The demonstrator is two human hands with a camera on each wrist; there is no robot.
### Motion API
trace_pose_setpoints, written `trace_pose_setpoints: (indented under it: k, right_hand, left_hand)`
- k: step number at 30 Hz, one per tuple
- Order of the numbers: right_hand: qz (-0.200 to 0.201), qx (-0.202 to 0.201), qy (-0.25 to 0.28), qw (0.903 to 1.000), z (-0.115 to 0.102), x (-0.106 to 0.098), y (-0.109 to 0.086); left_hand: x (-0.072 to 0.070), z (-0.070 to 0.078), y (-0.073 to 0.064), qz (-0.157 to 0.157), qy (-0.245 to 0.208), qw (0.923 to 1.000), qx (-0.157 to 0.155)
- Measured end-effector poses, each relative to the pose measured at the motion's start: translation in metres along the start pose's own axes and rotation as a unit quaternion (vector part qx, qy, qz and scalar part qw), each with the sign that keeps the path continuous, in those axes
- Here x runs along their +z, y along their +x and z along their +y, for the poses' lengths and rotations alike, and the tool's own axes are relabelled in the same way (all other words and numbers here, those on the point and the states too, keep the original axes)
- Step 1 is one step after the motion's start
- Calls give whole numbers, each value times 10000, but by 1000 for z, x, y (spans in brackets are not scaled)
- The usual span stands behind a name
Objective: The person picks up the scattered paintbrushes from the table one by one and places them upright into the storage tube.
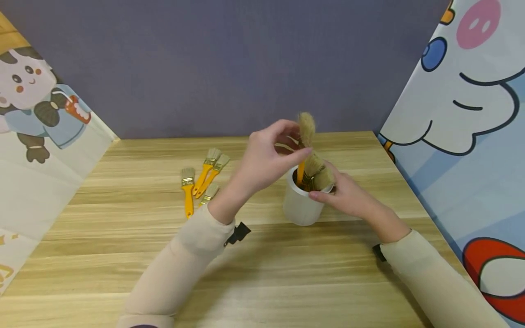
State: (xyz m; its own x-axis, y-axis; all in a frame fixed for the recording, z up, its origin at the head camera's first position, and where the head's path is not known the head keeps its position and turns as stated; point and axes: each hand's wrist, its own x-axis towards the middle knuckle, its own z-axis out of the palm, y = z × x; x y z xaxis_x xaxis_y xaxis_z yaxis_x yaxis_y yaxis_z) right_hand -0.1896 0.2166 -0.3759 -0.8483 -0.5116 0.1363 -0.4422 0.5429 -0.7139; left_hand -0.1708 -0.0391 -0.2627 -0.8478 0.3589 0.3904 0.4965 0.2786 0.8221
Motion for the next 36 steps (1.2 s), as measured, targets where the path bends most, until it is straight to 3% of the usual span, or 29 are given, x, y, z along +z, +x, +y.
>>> trace_pose_setpoints:
  k: [8, 15, 19, 23, 28, 31, 36]
  right_hand:
    - [10, -113, -54, 9999, 0, 0, 0]
    - [8, -19, -148, 9999, 0, 0, -1]
    - [-9, 43, -169, 9998, 1, 0, -1]
    - [-20, 20, -114, 9999, 2, 1, 0]
    - [-58, -11, -98, 9999, 2, 1, 0]
    - [-85, 43, -56, 9999, 1, 0, 0]
    - [-51, 102, 25, 9999, -1, 0, 0]
  left_hand:
    - [15, -17, -2, -223, 381, 9989, -126]
    - [23, -25, -2, -238, 55, 9996, -153]
    - [24, -26, -3, -353, 100, 9990, -267]
    - [24, -28, -5, -404, 713, 9960, -358]
    - [26, -33, -5, -525, 1560, 9854, -438]
    - [27, -35, -6, -642, 1719, 9818, -497]
    - [26, -37, -7, -702, 1679, 9820, -501]
